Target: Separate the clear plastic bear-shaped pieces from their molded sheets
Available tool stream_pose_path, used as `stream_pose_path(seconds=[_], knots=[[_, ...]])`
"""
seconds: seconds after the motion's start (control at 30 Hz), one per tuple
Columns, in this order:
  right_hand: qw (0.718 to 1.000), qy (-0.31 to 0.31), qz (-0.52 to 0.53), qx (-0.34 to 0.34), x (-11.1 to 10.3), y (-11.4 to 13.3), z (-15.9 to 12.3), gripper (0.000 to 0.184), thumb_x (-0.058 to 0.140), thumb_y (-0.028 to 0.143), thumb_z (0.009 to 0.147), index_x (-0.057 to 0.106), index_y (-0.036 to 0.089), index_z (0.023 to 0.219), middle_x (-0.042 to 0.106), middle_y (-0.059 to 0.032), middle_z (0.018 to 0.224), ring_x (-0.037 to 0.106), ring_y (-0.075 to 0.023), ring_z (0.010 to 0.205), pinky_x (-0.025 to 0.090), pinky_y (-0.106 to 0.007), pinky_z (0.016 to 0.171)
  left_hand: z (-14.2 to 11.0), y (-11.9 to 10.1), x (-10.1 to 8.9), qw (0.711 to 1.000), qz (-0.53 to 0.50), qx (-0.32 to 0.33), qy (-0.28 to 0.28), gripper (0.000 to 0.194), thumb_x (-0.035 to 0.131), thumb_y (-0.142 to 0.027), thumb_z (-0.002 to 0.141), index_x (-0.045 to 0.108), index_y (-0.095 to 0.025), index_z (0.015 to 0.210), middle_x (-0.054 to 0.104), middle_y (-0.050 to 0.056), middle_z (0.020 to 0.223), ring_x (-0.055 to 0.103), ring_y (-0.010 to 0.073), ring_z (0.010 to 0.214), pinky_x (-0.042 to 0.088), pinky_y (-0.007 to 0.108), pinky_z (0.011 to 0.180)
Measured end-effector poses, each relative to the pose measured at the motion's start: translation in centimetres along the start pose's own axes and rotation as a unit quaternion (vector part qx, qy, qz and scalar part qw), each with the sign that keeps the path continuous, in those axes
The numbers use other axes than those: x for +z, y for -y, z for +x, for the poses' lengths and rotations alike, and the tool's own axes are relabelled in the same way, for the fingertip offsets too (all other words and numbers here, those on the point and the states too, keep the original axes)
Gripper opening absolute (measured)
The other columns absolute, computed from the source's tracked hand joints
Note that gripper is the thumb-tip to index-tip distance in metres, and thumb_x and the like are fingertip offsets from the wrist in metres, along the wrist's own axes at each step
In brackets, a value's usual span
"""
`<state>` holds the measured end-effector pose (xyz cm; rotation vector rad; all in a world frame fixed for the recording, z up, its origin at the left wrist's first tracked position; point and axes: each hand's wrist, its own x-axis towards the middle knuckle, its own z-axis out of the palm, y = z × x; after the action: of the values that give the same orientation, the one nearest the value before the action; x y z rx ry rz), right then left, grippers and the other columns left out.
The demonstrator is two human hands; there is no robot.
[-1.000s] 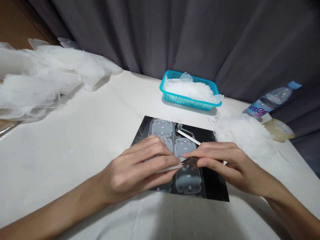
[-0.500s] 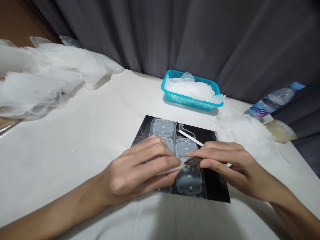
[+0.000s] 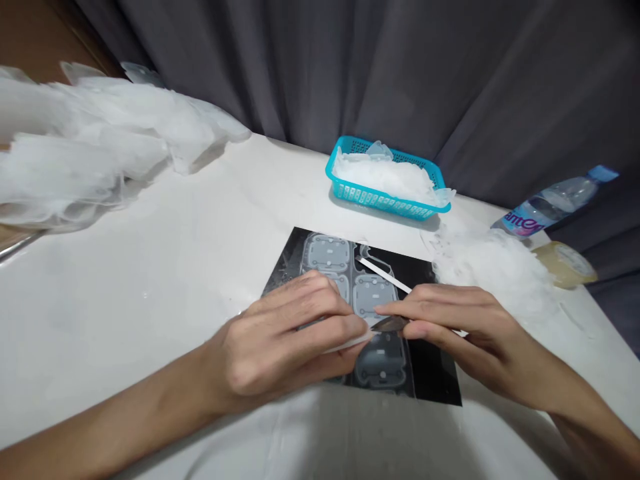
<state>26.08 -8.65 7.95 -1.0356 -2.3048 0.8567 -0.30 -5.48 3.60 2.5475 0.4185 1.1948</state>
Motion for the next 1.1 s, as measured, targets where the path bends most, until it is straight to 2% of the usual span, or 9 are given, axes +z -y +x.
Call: stream_pose_path(seconds=[0.2, 0.67, 1.1], knots=[[1.0, -0.008, -0.016, -0.022, -0.02, 0.01, -0.1, 0.027, 0.059, 0.018, 0.105, 0.07, 0.02, 0.129, 0.078, -0.0014, 0.111, 0.07, -0.0121, 0.094, 0.055, -0.021, 0.085, -0.2, -0.04, 0.13, 1.0, 0.005, -0.005, 0.009, 0.015, 0.077, -0.007, 0.09, 0.07, -0.01, 0.102, 0.074, 0.007, 0.084, 0.068, 0.0169, 0.075, 0.058, 0.033, 0.076], [0.999, -0.005, -0.035, -0.032, 0.07, 0.16, -0.13, 0.029, 0.058, 0.018, 0.105, 0.069, 0.018, 0.132, 0.077, -0.0039, 0.109, 0.07, -0.0136, 0.093, 0.055, -0.023, 0.082, -0.36, -0.01, 0.29, 1.0, 0.021, 0.004, 0.008, 0.014, 0.076, -0.007, 0.09, 0.068, -0.009, 0.102, 0.071, 0.007, 0.082, 0.066, 0.017, 0.075, 0.057, 0.033, 0.074], [0.998, -0.013, -0.039, -0.04, 0.23, 0.18, -0.15, 0.027, 0.058, 0.017, 0.105, 0.069, 0.016, 0.13, 0.077, -0.0043, 0.109, 0.07, -0.0133, 0.095, 0.055, -0.023, 0.085, -0.22, -0.11, 0.27, 0.999, 0.03, -0.007, 0.007, 0.01, 0.074, -0.01, 0.093, 0.069, -0.01, 0.101, 0.071, 0.006, 0.082, 0.065, 0.0164, 0.077, 0.058, 0.033, 0.076]])
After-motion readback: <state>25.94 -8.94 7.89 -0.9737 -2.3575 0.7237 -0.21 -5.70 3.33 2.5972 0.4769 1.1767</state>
